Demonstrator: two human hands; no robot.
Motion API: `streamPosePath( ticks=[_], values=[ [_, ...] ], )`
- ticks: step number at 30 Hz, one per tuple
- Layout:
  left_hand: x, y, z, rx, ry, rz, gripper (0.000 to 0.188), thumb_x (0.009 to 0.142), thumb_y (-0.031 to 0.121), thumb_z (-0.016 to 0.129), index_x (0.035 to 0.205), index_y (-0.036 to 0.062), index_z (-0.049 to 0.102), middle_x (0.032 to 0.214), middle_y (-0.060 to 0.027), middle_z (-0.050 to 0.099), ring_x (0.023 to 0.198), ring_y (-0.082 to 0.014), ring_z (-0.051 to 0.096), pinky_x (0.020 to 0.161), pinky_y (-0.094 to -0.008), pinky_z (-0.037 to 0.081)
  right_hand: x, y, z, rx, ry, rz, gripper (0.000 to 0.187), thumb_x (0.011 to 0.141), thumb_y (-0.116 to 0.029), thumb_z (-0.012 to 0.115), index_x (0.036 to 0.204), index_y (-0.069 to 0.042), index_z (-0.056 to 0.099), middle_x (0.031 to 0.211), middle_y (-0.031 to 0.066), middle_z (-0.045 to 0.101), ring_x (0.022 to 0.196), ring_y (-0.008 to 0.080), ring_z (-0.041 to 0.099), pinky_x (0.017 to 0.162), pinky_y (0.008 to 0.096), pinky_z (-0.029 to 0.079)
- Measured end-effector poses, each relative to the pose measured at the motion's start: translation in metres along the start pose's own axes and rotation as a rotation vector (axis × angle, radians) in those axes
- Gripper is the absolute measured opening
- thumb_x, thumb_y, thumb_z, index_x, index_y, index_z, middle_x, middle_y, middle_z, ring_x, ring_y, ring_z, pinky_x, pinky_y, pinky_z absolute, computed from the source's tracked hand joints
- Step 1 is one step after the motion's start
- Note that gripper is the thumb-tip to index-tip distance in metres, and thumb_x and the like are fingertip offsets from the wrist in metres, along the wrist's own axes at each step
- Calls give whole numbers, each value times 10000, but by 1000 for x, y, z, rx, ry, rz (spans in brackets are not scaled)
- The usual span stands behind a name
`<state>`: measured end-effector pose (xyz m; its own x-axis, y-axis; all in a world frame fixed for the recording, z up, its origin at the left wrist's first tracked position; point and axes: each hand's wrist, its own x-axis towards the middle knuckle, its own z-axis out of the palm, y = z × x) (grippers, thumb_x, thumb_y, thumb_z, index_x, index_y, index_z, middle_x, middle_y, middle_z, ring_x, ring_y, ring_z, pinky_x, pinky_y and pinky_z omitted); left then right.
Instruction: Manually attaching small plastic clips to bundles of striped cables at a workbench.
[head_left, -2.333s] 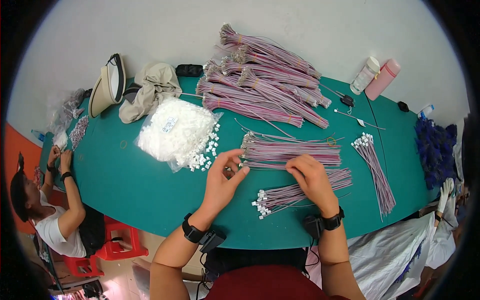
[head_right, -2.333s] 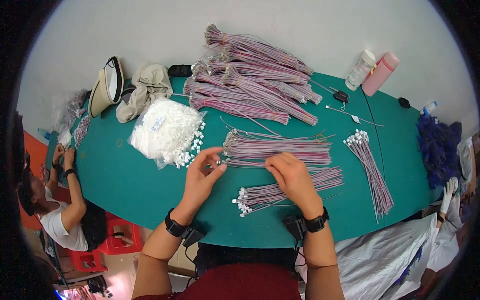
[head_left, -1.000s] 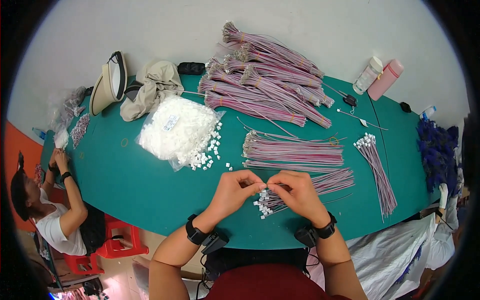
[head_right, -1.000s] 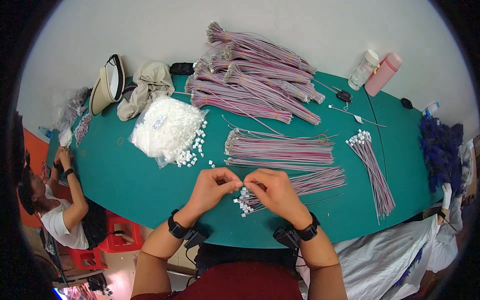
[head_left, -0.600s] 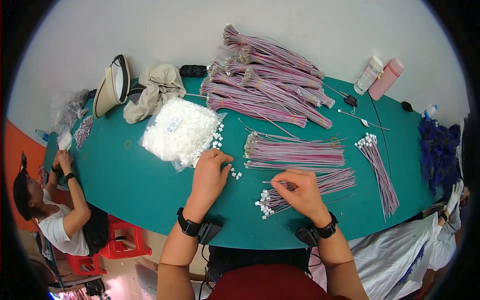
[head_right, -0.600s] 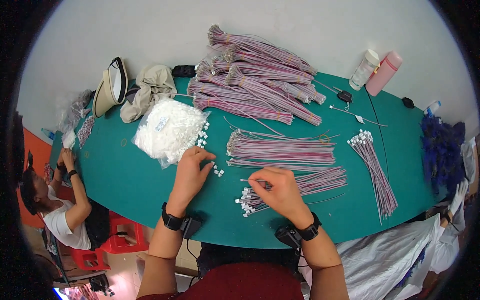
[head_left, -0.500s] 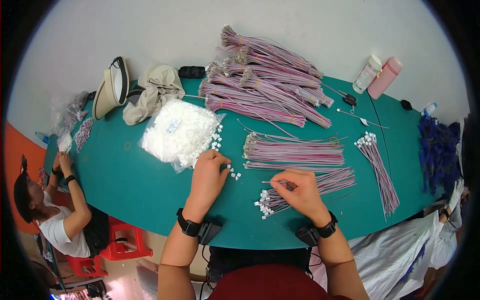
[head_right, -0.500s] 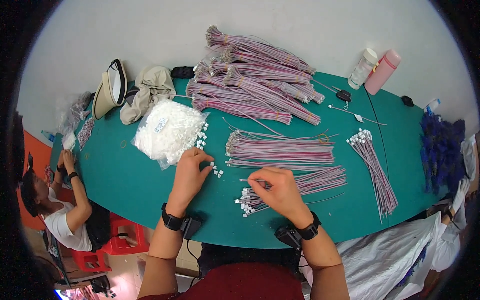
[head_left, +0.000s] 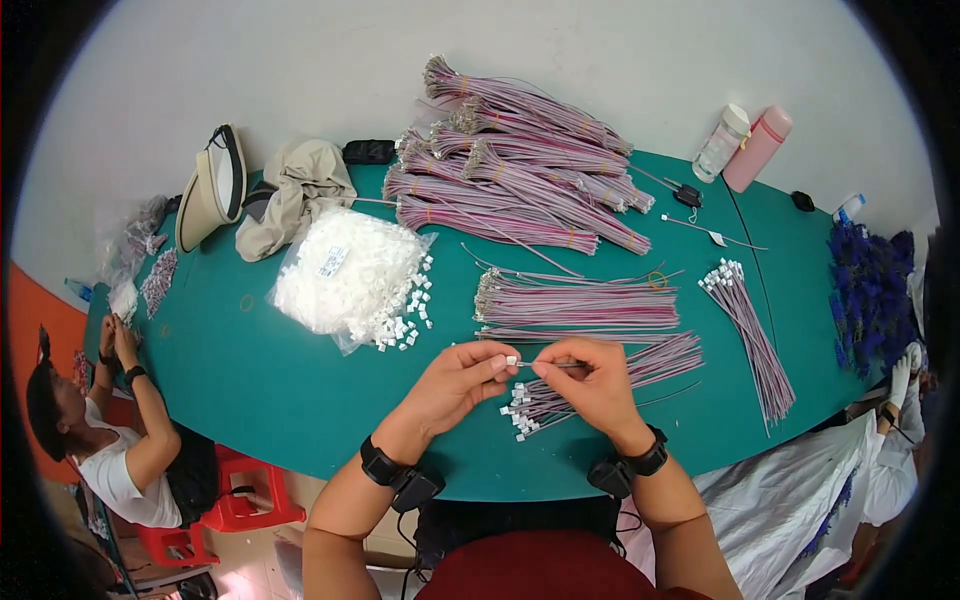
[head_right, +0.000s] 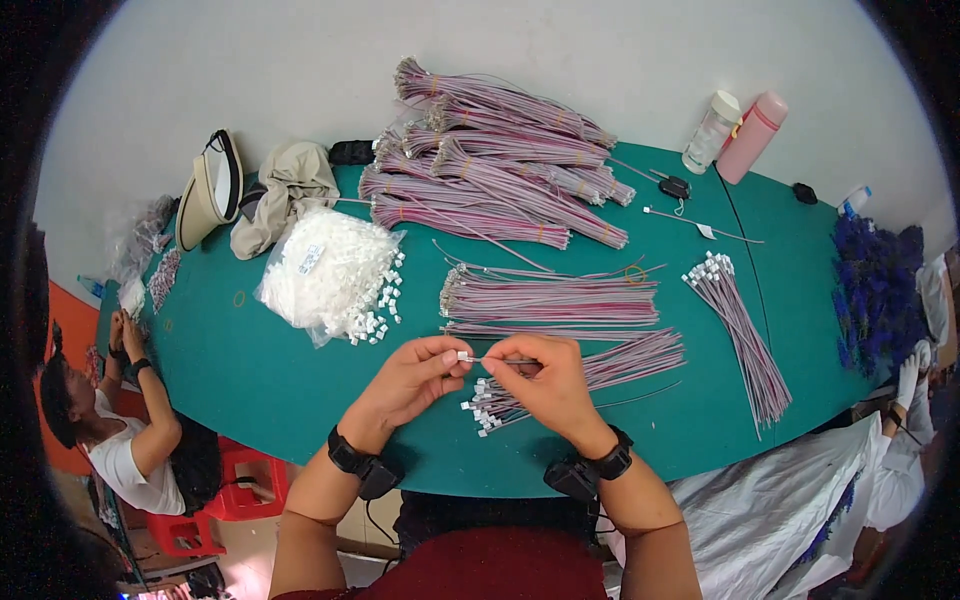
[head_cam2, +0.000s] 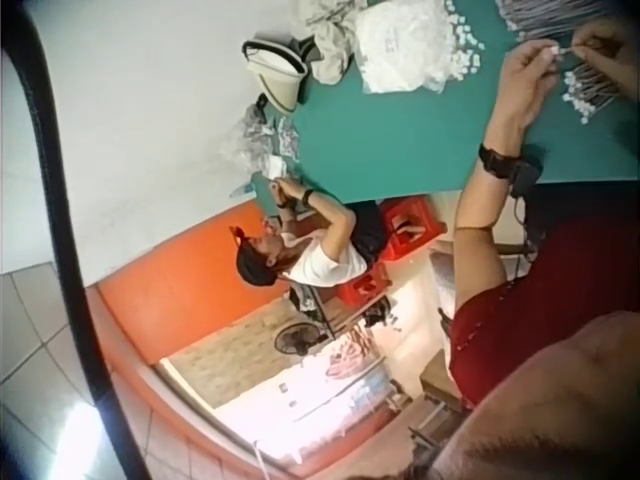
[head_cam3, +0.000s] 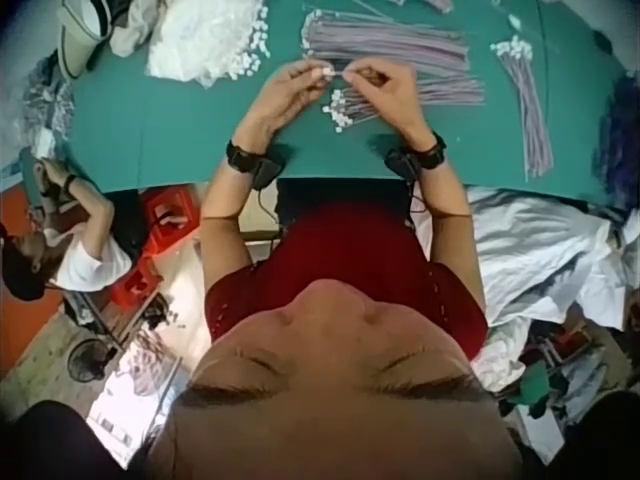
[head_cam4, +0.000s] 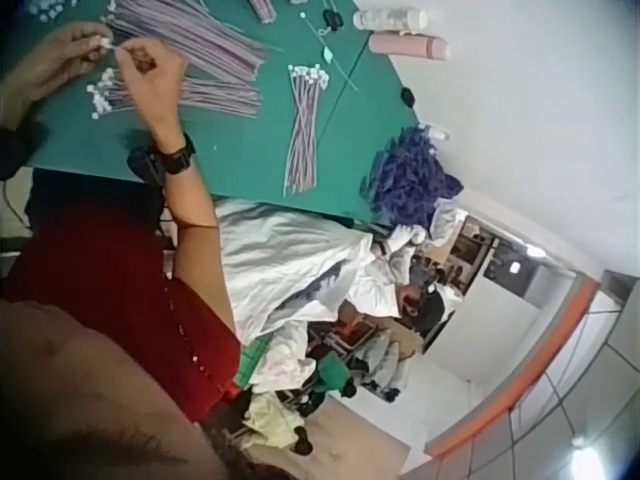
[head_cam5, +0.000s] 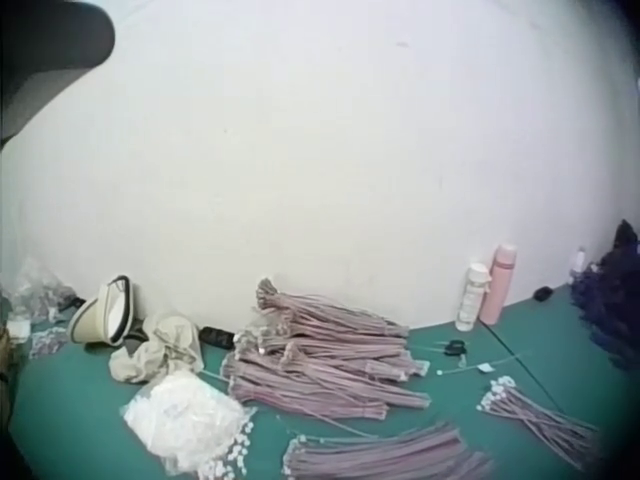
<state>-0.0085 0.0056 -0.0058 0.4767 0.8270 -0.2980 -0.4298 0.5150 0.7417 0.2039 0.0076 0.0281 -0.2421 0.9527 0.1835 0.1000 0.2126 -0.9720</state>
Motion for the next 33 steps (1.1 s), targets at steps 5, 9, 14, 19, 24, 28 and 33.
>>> streamPosePath(
  ticks=[5,9,14,19,24,28,33],
  values=[
    [3,-5,-6,-158,-111,-21,227,983,156,582,1163,25,628,1025,-24,644,917,-85,599,823,-235,505,-1,3,1,34,3,60,62,819,5,726,869,23,695,733,-9,643,627,-2,492,513,160,348],
    [3,-5,-4,-166,-104,-23,235,986,147,574,1174,17,625,1027,-36,645,929,-91,603,825,-241,511,-2,7,3,75,13,100,61,818,4,727,866,23,694,725,-9,642,619,-2,489,508,163,345],
    [1,-4,3,-120,-23,10,238,973,123,589,1165,-11,626,995,-62,655,889,-106,615,784,-232,513,-1,5,5,-24,25,45,65,812,-4,731,861,20,695,704,-11,641,584,-2,465,493,175,325],
    [0,-2,5,-28,32,95,225,960,90,597,1148,-27,638,967,-87,674,868,-121,639,759,-234,529,-2,1,7,-116,64,-38,71,800,-10,734,852,16,694,677,-11,632,552,3,443,481,188,307],
    [-1,-1,10,103,78,158,204,942,77,622,1113,-26,662,936,-92,691,846,-122,645,728,-233,524,-2,4,6,-170,74,-68,71,791,-8,735,844,15,694,661,-4,620,546,10,446,478,192,308],
    [-2,0,13,249,142,190,184,916,59,654,1077,-24,684,923,-93,703,840,-125,650,715,-234,514,-2,2,6,-193,65,-85,70,787,-8,736,843,9,696,663,2,620,545,23,455,477,201,316],
    [0,-3,9,326,164,220,187,896,60,683,1066,-19,690,914,-88,710,830,-124,658,706,-236,509,-2,3,6,-254,57,-159,68,780,-3,735,835,1,695,677,24,630,539,59,483,481,219,347]
  ],
)
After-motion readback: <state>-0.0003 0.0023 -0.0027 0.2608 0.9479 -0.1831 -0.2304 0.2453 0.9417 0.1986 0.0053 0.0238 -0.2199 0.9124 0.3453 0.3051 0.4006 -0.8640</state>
